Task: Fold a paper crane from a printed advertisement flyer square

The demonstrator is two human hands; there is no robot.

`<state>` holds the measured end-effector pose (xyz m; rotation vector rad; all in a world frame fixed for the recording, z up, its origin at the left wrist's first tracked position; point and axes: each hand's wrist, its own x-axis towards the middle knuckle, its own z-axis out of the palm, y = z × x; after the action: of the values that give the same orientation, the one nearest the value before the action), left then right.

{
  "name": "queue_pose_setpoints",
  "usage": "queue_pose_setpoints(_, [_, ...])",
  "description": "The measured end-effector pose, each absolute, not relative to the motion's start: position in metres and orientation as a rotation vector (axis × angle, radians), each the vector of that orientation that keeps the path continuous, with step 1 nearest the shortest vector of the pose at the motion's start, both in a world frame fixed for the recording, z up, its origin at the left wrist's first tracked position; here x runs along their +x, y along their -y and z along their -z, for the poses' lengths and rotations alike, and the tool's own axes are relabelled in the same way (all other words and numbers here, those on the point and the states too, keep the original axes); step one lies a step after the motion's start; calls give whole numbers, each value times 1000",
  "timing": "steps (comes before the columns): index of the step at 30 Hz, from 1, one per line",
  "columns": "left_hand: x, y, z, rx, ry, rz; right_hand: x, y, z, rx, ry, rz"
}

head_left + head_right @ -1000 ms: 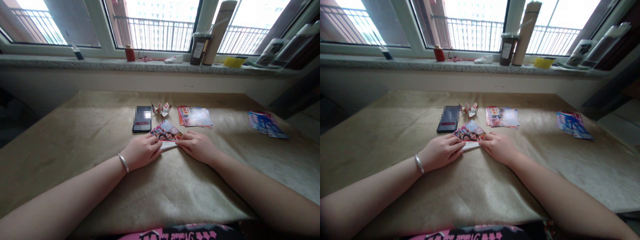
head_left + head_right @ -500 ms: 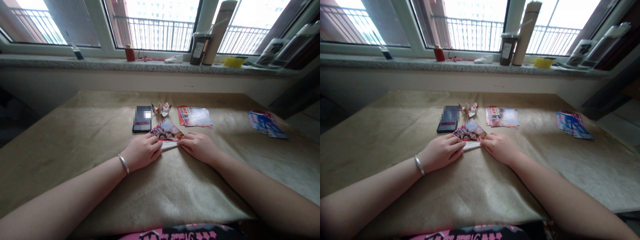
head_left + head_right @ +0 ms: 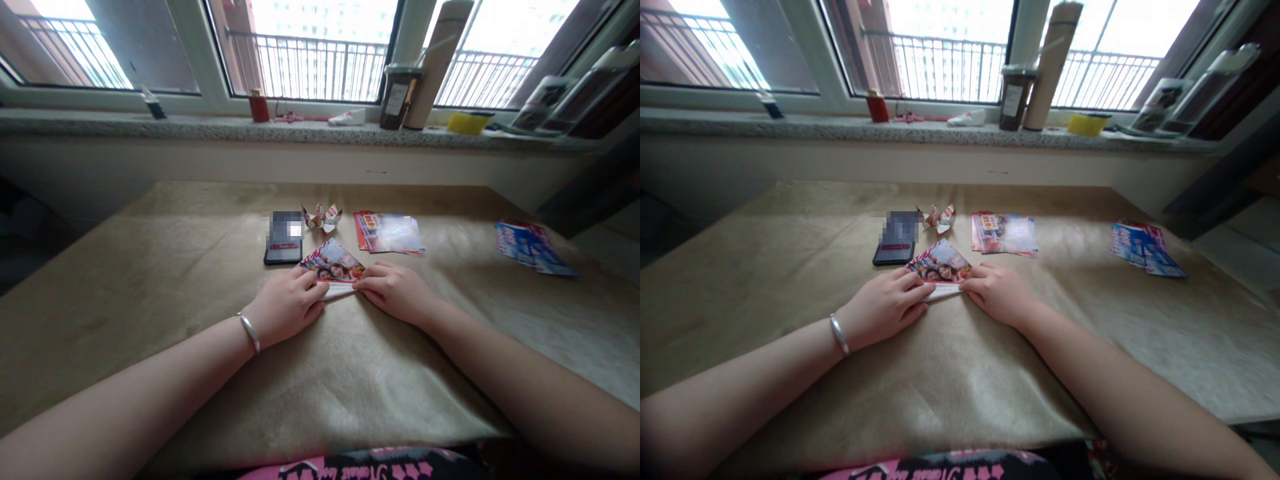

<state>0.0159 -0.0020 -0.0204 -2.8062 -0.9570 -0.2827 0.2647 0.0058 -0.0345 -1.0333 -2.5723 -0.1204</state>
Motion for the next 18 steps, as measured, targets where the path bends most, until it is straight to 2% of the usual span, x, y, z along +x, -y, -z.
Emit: queue_pose_setpoints(18, [22,7,21,-2882,930,233,262,-1,25,-1046,2680,245])
